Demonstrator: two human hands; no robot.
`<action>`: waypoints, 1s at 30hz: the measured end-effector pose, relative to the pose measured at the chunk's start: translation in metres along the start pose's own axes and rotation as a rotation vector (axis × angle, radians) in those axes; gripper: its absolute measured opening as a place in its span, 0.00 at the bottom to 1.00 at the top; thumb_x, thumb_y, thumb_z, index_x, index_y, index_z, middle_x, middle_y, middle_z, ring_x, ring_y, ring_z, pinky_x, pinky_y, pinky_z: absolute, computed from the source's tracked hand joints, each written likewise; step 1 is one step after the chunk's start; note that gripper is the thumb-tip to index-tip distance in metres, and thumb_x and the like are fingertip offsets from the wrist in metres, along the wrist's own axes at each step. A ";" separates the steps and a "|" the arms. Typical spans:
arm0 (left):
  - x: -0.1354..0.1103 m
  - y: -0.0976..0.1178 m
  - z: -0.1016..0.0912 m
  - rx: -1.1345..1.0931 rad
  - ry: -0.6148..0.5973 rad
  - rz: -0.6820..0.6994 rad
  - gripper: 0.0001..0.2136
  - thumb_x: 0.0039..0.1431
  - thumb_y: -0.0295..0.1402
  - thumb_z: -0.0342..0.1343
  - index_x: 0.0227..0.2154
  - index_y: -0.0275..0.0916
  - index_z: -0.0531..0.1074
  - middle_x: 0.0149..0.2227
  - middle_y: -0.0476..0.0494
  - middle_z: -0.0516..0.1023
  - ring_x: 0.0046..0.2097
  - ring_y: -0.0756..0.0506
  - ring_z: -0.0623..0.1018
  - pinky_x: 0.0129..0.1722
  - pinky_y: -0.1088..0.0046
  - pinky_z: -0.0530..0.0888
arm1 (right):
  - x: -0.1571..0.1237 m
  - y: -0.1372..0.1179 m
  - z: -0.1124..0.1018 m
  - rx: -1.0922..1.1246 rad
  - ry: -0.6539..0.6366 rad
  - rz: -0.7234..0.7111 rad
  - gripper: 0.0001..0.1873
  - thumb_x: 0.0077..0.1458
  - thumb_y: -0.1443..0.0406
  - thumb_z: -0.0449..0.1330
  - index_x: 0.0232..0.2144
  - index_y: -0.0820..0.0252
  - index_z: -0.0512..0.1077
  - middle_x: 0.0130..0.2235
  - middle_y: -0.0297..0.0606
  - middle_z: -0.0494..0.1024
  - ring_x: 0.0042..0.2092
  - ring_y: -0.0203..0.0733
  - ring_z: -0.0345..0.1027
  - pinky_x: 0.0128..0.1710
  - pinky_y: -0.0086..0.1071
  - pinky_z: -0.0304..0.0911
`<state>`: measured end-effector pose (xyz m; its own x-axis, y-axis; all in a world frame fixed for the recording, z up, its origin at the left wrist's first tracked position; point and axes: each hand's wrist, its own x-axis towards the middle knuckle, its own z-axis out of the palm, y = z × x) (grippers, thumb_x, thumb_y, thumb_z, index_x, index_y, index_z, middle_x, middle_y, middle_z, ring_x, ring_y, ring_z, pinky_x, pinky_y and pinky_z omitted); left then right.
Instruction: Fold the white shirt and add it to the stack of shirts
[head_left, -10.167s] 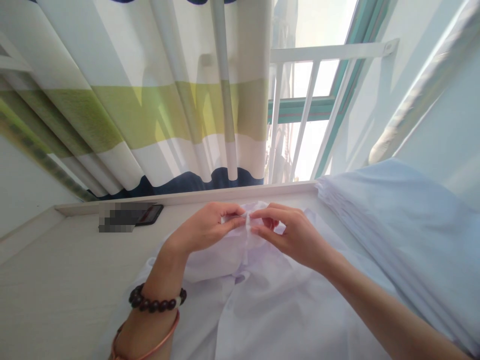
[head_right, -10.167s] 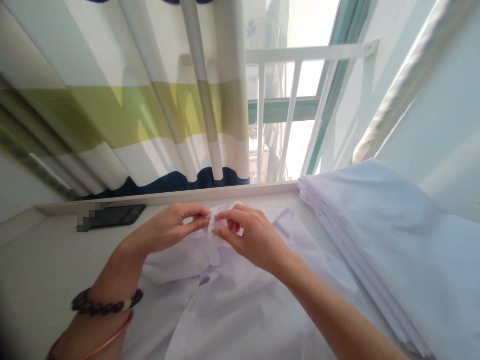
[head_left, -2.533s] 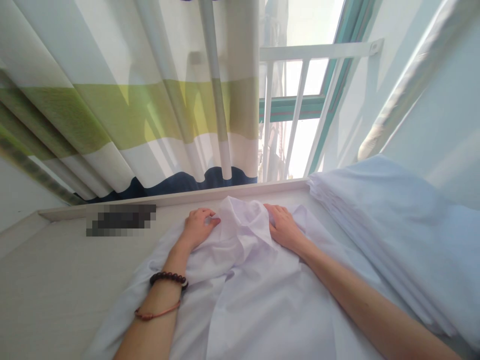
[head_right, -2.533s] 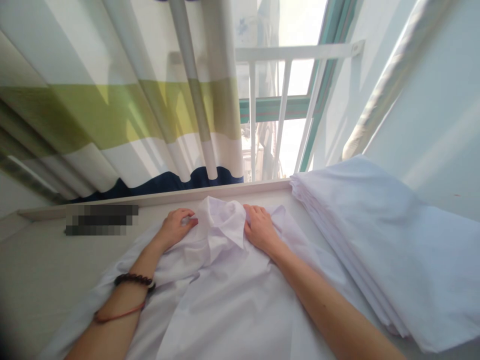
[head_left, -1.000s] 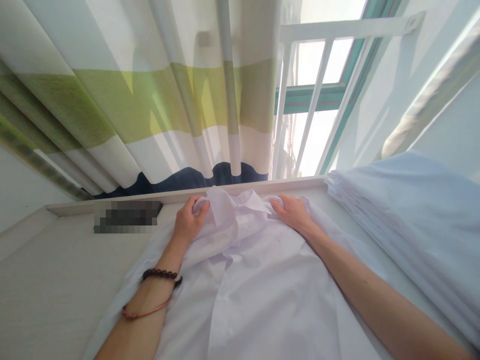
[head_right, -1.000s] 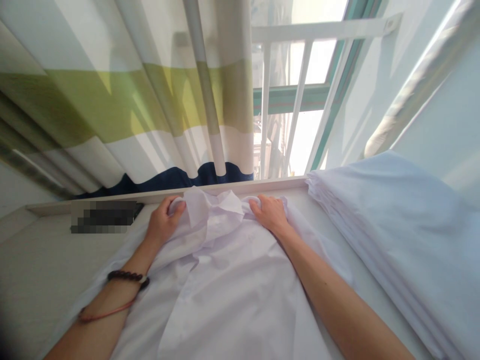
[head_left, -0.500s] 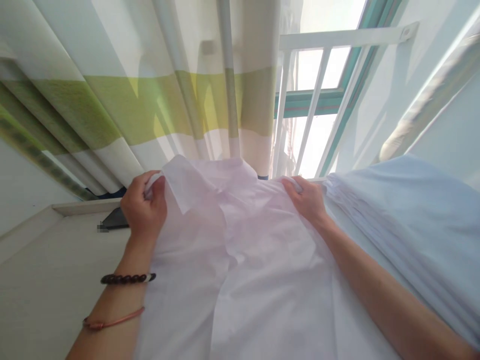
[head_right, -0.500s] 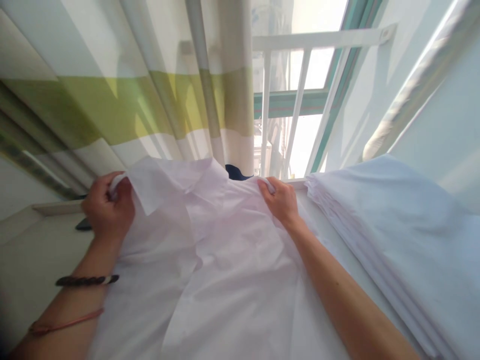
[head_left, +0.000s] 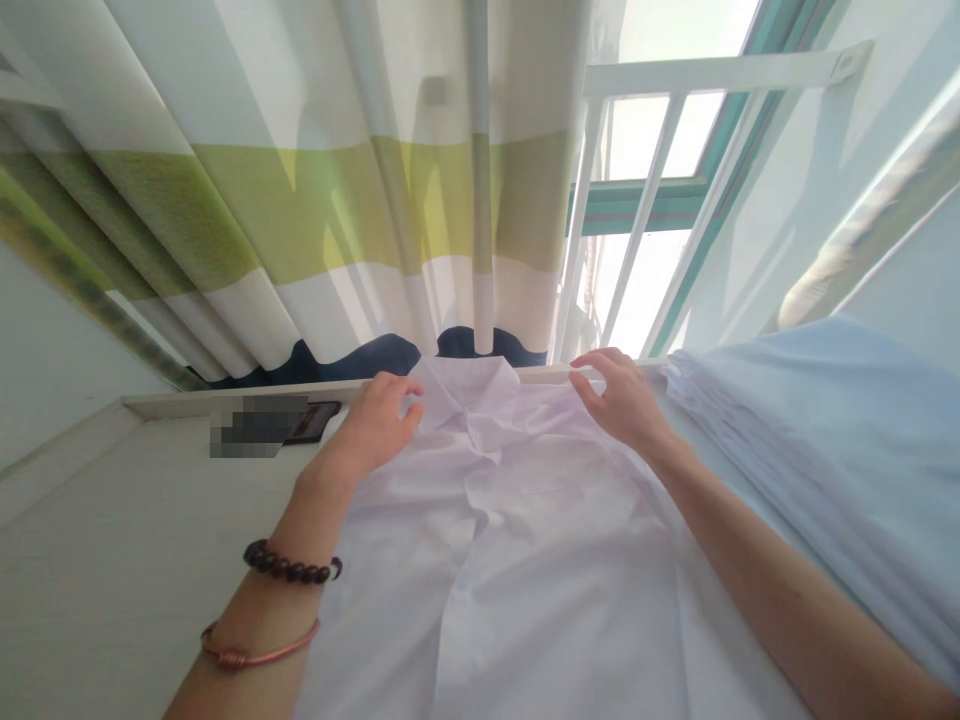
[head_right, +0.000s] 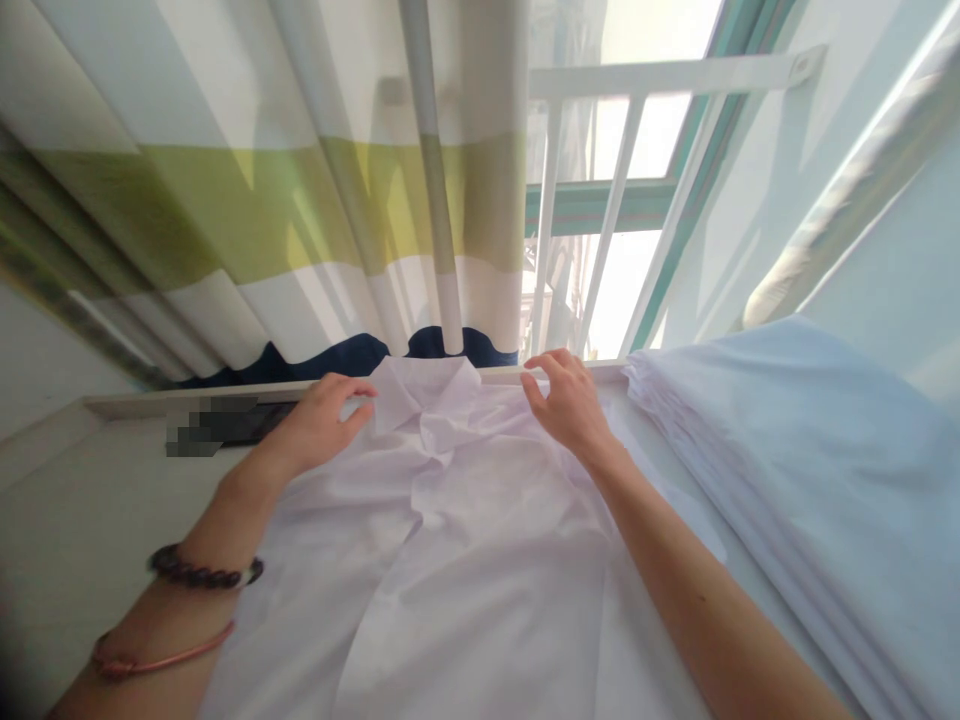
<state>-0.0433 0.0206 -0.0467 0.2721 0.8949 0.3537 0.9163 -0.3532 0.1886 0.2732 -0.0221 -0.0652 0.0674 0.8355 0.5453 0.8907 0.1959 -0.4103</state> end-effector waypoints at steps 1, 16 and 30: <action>-0.002 0.003 0.005 0.006 -0.121 -0.005 0.15 0.58 0.37 0.50 0.45 0.39 0.74 0.48 0.36 0.75 0.53 0.37 0.73 0.55 0.58 0.67 | -0.003 -0.003 0.005 0.001 -0.057 -0.019 0.19 0.61 0.58 0.50 0.47 0.59 0.71 0.51 0.45 0.73 0.53 0.49 0.64 0.55 0.41 0.57; -0.013 0.004 0.065 0.147 -0.307 -0.068 0.28 0.67 0.47 0.36 0.66 0.39 0.51 0.68 0.38 0.49 0.68 0.38 0.51 0.64 0.50 0.50 | -0.022 0.004 0.051 -0.252 -0.508 0.006 0.32 0.64 0.48 0.41 0.65 0.52 0.53 0.69 0.38 0.50 0.68 0.53 0.40 0.65 0.50 0.39; -0.124 0.011 0.032 0.163 -0.168 0.229 0.27 0.66 0.48 0.37 0.64 0.43 0.57 0.66 0.39 0.57 0.66 0.36 0.58 0.62 0.49 0.57 | -0.081 -0.050 0.021 -0.169 -0.482 -0.174 0.36 0.63 0.47 0.42 0.66 0.60 0.53 0.69 0.47 0.47 0.69 0.53 0.39 0.65 0.50 0.39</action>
<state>-0.0579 -0.0856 -0.1183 0.5086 0.8346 0.2116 0.8571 -0.5141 -0.0326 0.2136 -0.0889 -0.1039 -0.2667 0.9467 0.1808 0.9328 0.3007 -0.1987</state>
